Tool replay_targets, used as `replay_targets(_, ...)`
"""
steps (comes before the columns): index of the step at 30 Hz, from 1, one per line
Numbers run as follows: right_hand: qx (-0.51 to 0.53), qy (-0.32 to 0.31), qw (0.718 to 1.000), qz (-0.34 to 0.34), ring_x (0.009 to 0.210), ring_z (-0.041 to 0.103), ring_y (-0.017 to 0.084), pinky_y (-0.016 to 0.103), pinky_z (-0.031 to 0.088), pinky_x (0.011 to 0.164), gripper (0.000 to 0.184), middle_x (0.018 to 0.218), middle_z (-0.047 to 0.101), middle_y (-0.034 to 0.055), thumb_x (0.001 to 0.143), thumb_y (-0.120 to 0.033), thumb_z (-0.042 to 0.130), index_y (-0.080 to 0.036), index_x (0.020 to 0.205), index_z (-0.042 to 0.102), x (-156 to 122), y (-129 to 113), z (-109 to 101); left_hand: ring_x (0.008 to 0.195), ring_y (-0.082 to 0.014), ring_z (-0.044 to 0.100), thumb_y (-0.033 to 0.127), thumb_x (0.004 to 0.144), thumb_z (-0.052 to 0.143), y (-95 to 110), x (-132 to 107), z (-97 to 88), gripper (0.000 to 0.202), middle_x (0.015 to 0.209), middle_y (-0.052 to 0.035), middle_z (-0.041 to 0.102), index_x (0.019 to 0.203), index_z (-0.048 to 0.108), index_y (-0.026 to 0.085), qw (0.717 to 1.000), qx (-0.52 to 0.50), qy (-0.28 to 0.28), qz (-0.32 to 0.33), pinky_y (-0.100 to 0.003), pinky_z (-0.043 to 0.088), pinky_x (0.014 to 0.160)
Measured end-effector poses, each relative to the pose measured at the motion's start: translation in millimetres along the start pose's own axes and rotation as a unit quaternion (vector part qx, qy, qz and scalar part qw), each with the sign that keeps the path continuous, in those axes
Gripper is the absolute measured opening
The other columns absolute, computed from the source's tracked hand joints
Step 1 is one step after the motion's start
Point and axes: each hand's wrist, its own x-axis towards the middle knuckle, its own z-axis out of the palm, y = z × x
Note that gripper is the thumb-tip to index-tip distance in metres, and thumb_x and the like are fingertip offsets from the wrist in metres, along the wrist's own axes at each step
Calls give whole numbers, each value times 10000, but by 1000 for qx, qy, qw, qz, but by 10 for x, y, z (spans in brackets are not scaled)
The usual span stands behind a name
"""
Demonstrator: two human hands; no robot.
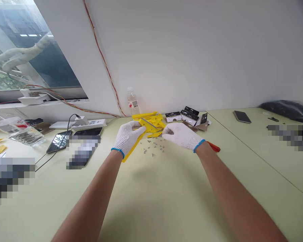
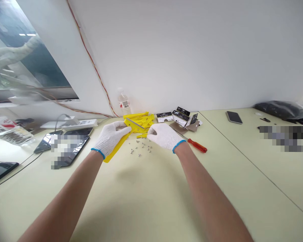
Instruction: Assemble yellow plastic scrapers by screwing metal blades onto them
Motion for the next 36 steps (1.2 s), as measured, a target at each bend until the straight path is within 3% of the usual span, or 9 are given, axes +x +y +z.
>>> replay_targets(4,34,103,993,-45,829,533,83,212,351,737,200,946,646,37,932,-300,612,-119,942,699,24,-154,87,871,-194,733,389,835,696,75,-41,87,254,995,2,805,1013,802,243,997,63,-2,50,-271,526,702)
replay_targets(8,29,143,987,-61,811,501,78,221,323,732,198,938,624,44,978,-270,585,-101,905,659,43,-261,188,881,-199,728,404,850,697,139,-76,185,223,982,1,806,951,808,239,992,101,-2,79,-289,517,738)
replay_targets(15,-43,146,987,-42,853,519,88,221,425,836,264,944,593,73,1037,-313,577,-65,972,641,73,-263,235,884,-214,738,424,834,734,148,-97,267,237,990,-16,810,950,805,230,994,77,-20,74,-295,542,724)
replay_targets(18,-54,132,989,-41,993,579,122,284,526,941,369,1068,593,102,1054,-401,577,-51,1157,632,85,-243,242,882,-211,740,402,834,732,134,-95,269,229,988,-17,809,961,804,226,994,73,-24,76,-300,551,748)
replay_targets(23,-61,118,990,-41,1137,583,165,346,544,1015,440,1227,570,136,1059,-413,576,-66,1328,596,79,-237,225,857,-223,738,408,834,731,142,-104,276,228,941,-25,803,962,807,235,994,74,-26,79,-321,563,764)
replay_targets(25,-64,117,990,-37,1104,586,154,332,544,997,432,1188,579,127,1058,-425,574,-60,1289,606,72,-251,214,835,-231,735,407,825,738,148,-110,283,227,917,-36,797,956,803,233,994,70,-29,78,-325,561,739)
replay_targets(31,-71,123,990,-9,884,562,109,245,449,868,423,883,594,128,1046,-425,439,-100,894,664,50,-317,200,780,-229,710,382,830,715,140,-112,293,197,843,-29,776,938,797,239,992,84,-34,86,-314,525,678)
replay_targets(33,-49,125,991,11,900,578,102,234,437,855,452,854,592,134,1026,-452,387,-152,872,689,44,-331,205,801,-221,712,364,836,702,143,-114,291,190,877,-26,783,944,793,237,990,92,-32,98,-313,524,707)
replay_targets(36,29,138,990,26,938,603,121,234,463,862,450,853,607,133,976,-501,465,-135,881,709,40,-335,227,806,-216,711,365,843,690,154,-122,290,192,893,-25,784,943,786,232,991,88,-35,95,-308,521,699)
